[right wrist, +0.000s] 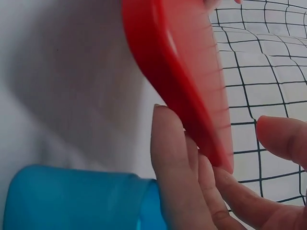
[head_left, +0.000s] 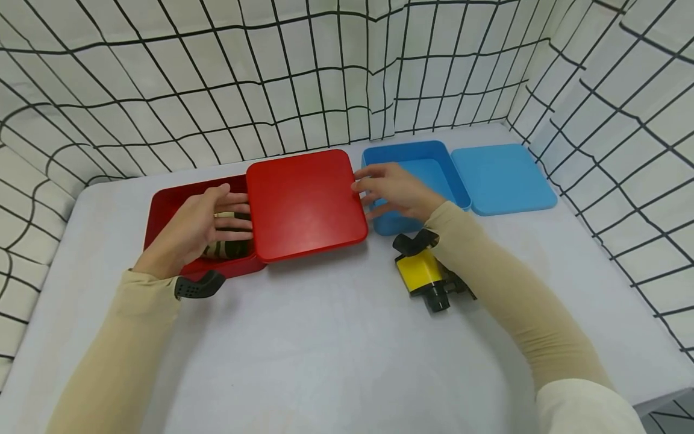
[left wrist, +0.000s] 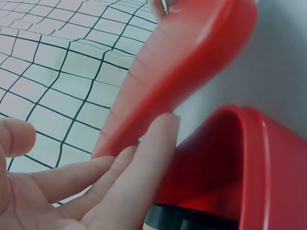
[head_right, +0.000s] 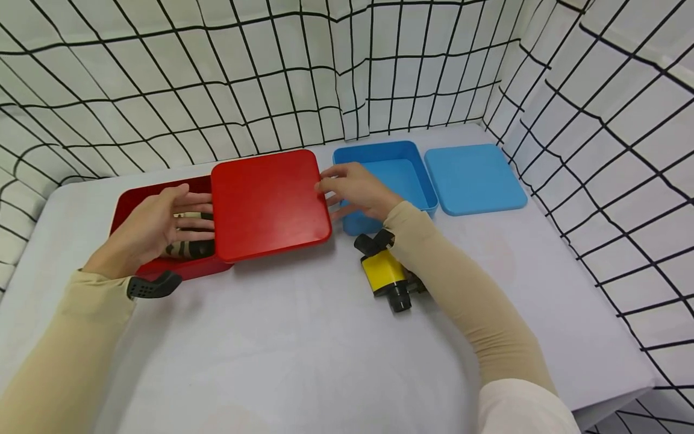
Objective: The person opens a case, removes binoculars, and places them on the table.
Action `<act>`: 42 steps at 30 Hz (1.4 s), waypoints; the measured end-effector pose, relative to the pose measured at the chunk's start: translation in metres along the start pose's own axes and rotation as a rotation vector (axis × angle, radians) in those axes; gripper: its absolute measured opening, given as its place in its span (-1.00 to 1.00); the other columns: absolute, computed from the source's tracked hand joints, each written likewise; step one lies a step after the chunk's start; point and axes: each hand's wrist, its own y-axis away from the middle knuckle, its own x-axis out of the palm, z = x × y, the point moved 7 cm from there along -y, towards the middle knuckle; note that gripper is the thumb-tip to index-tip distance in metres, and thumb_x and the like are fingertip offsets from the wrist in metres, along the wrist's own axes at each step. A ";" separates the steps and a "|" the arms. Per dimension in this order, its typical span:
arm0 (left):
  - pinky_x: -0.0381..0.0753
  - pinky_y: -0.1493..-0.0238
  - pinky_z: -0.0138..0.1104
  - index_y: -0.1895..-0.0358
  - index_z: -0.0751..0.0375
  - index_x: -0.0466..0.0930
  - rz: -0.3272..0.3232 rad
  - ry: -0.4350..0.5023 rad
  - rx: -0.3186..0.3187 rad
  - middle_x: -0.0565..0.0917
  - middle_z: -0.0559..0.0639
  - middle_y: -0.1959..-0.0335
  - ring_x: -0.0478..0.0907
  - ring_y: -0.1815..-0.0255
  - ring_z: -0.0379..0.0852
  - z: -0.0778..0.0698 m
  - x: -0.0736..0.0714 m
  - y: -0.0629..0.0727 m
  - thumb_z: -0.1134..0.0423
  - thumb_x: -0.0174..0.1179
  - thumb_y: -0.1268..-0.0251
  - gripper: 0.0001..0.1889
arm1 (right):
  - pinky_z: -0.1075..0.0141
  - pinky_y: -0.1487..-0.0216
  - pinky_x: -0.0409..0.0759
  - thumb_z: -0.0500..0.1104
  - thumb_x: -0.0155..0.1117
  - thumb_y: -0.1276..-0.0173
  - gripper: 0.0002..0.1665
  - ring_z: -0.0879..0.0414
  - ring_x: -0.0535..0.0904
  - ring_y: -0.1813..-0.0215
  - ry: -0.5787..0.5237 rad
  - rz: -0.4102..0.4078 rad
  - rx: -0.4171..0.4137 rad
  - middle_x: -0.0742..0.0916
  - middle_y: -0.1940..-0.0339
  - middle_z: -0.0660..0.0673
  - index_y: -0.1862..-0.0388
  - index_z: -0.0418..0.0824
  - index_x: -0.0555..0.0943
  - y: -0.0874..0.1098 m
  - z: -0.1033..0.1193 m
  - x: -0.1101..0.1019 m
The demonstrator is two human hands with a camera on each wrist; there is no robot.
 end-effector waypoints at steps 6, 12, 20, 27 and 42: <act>0.75 -0.08 -0.32 -0.65 0.21 0.06 0.042 0.028 0.020 0.32 0.25 -0.57 0.80 0.03 -0.24 -0.006 0.004 0.003 -0.48 -0.26 -0.48 -0.04 | 0.08 -0.01 0.80 -0.01 0.23 -0.54 -0.38 -0.07 0.66 -0.24 0.031 0.009 0.014 0.66 -0.28 -0.13 -0.50 -0.12 0.39 0.002 0.005 -0.004; 0.74 -0.11 -0.30 -0.66 0.21 0.03 0.063 0.028 0.019 0.30 0.26 -0.59 0.79 -0.03 -0.20 -0.012 0.008 0.003 -0.50 -0.24 -0.45 -0.01 | 0.07 -0.02 0.80 0.00 0.20 -0.56 -0.34 -0.08 0.67 -0.23 0.044 0.025 0.023 0.66 -0.30 -0.15 -0.54 -0.17 0.34 0.002 0.009 -0.006; 0.72 -0.16 -0.21 -0.66 0.20 0.04 0.072 -0.036 -0.015 0.26 0.22 -0.63 0.72 -0.22 -0.01 -0.015 0.010 0.003 -0.51 -0.29 -0.46 -0.01 | 0.10 -0.02 0.80 0.03 0.24 -0.54 -0.30 -0.08 0.65 -0.25 0.097 0.027 0.042 0.63 -0.33 -0.15 -0.54 -0.18 0.34 0.001 0.009 -0.005; 0.69 -0.20 -0.17 -0.67 0.19 0.00 0.078 -0.074 -0.023 0.21 0.19 -0.66 0.51 -0.45 0.30 -0.017 0.011 0.006 -0.51 -0.31 -0.47 -0.01 | 0.08 -0.05 0.79 0.03 0.26 -0.53 -0.29 -0.08 0.65 -0.27 0.115 0.028 0.046 0.62 -0.35 -0.16 -0.54 -0.18 0.33 0.001 0.010 -0.001; 0.31 -0.49 0.06 -0.71 0.12 -0.37 0.151 0.138 -0.027 -0.07 0.31 -0.72 0.09 -0.68 0.38 -0.026 0.024 0.014 -0.62 -0.40 -0.35 0.12 | 0.07 -0.10 0.78 0.35 0.08 -0.53 -0.12 -0.12 0.60 -0.31 0.090 0.033 0.096 0.55 -0.42 -0.18 -0.60 -0.12 0.25 -0.003 0.014 0.003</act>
